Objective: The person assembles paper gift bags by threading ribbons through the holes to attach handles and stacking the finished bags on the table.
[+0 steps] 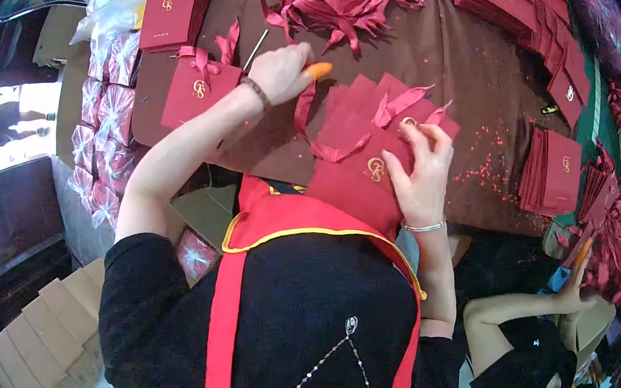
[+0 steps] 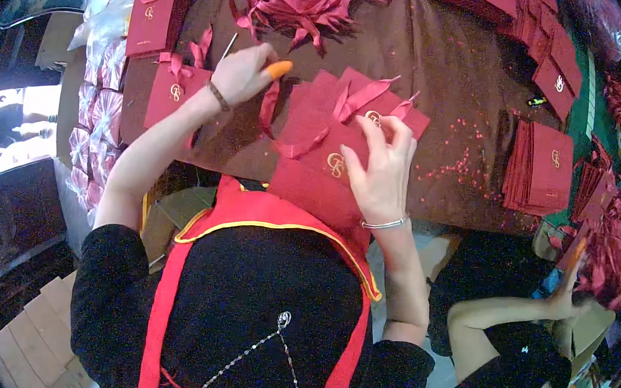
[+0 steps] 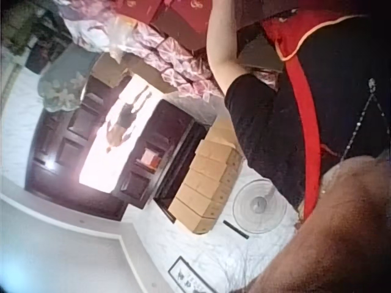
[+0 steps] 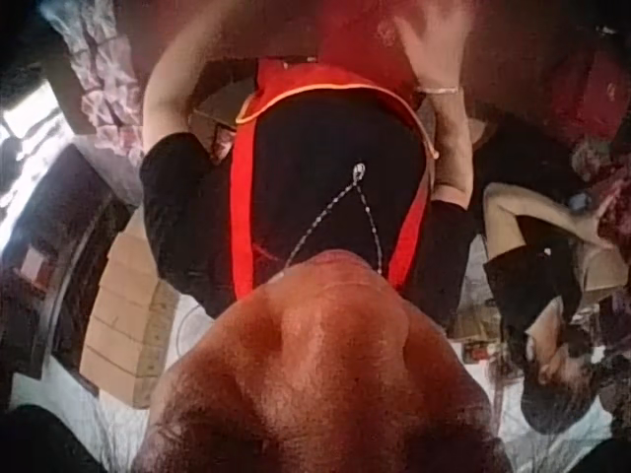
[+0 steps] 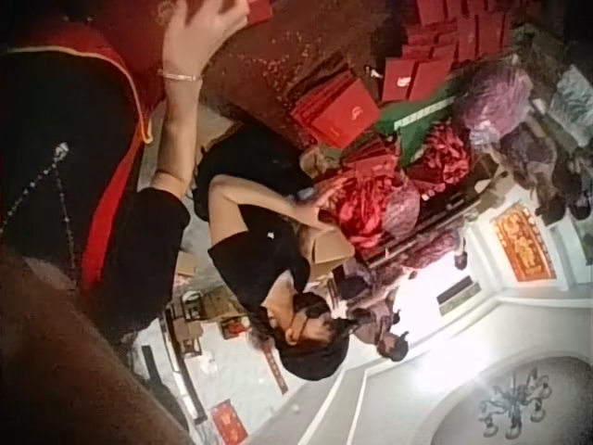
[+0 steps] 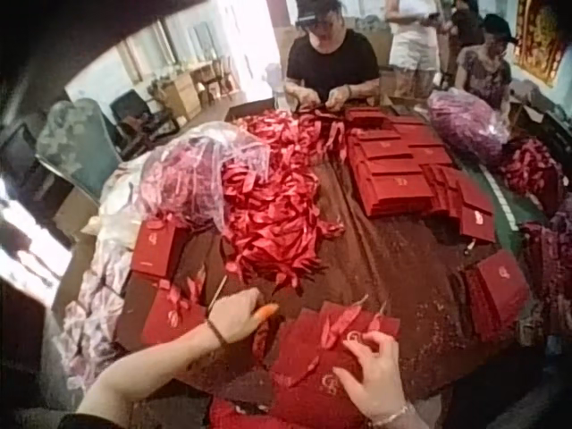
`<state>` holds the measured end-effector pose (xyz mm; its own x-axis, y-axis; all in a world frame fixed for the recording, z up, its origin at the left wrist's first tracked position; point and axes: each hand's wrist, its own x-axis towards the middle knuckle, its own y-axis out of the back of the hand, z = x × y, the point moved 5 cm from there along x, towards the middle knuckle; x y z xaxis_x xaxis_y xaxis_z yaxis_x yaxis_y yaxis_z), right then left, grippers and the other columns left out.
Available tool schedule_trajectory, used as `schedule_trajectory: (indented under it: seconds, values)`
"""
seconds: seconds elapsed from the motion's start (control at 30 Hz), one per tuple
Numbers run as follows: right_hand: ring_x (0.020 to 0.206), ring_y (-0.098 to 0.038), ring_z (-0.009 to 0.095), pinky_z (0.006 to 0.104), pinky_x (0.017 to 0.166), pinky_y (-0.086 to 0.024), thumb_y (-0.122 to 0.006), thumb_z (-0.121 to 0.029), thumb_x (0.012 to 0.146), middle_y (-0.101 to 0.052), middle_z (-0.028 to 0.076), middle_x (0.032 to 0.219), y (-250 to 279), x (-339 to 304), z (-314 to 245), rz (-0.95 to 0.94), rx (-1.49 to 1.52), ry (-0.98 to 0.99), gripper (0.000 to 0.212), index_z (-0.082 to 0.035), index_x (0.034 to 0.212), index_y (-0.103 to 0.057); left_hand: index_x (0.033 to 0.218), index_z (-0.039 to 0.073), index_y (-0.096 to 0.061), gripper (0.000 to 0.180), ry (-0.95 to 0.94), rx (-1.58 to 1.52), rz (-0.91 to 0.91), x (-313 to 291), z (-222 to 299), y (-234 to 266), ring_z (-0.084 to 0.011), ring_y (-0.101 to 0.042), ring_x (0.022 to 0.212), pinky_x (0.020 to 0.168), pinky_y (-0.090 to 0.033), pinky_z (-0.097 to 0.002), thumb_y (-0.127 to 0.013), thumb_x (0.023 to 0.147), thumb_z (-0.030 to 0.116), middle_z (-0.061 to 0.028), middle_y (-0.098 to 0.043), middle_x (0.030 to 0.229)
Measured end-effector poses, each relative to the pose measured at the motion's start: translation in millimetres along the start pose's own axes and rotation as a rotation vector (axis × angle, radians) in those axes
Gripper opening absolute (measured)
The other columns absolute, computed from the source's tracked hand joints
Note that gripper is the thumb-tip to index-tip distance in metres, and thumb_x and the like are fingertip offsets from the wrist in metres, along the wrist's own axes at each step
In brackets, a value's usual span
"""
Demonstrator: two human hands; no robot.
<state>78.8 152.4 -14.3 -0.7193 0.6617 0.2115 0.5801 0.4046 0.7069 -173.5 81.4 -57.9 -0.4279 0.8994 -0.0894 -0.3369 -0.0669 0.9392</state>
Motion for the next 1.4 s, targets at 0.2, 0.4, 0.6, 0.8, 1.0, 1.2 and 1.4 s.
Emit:
schedule_trajectory:
  seconds: [0.2, 0.4, 0.6, 0.8, 1.0, 1.2, 1.4]
  values:
    - [0.100, -0.047, 0.028, 0.0395, 0.085, -0.039, -0.074, -0.021, 0.069, -0.049, 0.010, 0.104, -3.1, -9.3, 13.7, -0.014, -0.201, 0.022, 0.037, -0.006, 0.100, -0.060, 0.083, 0.012, -0.055, 0.018, -0.118, -0.007, 0.133, -23.7, 5.4, -9.3, -0.0255, -0.058, 0.074, 0.064, -0.042, -0.0397, -0.064, 0.077, 0.027, -0.0050, -0.057, 0.076]
    - [0.096, -0.048, 0.026, 0.0375, 0.079, -0.041, -0.073, -0.027, 0.070, -0.050, 0.007, 0.100, -2.4, -11.5, 7.4, -0.089, -0.242, -0.095, 0.037, -0.011, 0.101, -0.061, 0.083, 0.008, -0.062, 0.013, -0.218, -0.402, 0.247, -23.6, 41.0, 25.1, -0.0265, -0.061, 0.073, 0.063, -0.045, -0.0378, -0.065, 0.078, 0.020, -0.0090, -0.062, 0.079]
    - [0.092, -0.049, 0.029, 0.0375, 0.080, -0.044, -0.075, -0.016, 0.067, -0.048, 0.011, 0.097, -1.9, -5.7, 0.5, -0.149, -0.043, -0.068, 0.037, -0.005, 0.099, -0.059, 0.088, 0.007, -0.061, 0.013, -0.523, -0.294, 0.104, -41.7, 110.6, -10.3, -0.0266, -0.057, 0.078, 0.069, -0.046, -0.0374, -0.061, 0.078, 0.016, -0.0087, -0.056, 0.079]
    - [0.094, -0.051, 0.029, 0.0356, 0.083, -0.043, -0.073, -0.008, 0.066, -0.047, 0.012, 0.096, 8.6, -3.7, 8.5, -0.308, 0.116, -0.117, 0.034, -0.002, 0.096, -0.057, 0.087, 0.004, -0.062, 0.013, -0.567, -0.375, 0.028, -46.3, 105.6, -14.4, -0.0290, -0.056, 0.081, 0.071, -0.046, -0.0382, -0.060, 0.079, 0.014, -0.0111, -0.054, 0.081]
    - [0.088, -0.052, 0.017, 0.0283, 0.072, -0.045, -0.069, -0.008, 0.073, -0.046, 0.008, 0.099, 9.5, -2.2, 14.7, -0.447, 0.258, -0.304, 0.024, 0.001, 0.092, -0.058, 0.086, 0.004, -0.061, 0.011, -0.524, -0.431, -0.081, -46.9, 104.3, -6.7, -0.0294, -0.055, 0.082, 0.071, -0.046, -0.0389, -0.058, 0.080, 0.013, -0.0114, -0.054, 0.082]
    - [0.094, -0.051, 0.017, 0.0271, 0.077, -0.044, -0.065, -0.016, 0.080, -0.046, 0.009, 0.108, 0.2, -15.0, 31.9, -0.488, 0.358, -0.212, 0.023, 0.003, 0.092, -0.058, 0.088, 0.006, -0.061, 0.011, -0.478, -0.466, -0.057, -47.7, 104.0, -12.0, -0.0292, -0.056, 0.083, 0.072, -0.046, -0.0388, -0.057, 0.080, 0.012, -0.0106, -0.055, 0.082]
    - [0.061, -0.050, 0.003, 0.0189, 0.056, -0.042, -0.059, -0.016, 0.087, -0.055, -0.004, 0.073, -10.6, -21.8, 42.4, -0.539, 0.682, -0.647, 0.017, -0.004, 0.098, -0.056, 0.094, 0.006, -0.059, 0.019, -0.546, -0.307, 0.120, -62.7, 120.8, 13.8, -0.0285, -0.056, 0.078, 0.071, -0.046, -0.0365, -0.059, 0.076, 0.005, -0.0099, -0.055, 0.081]
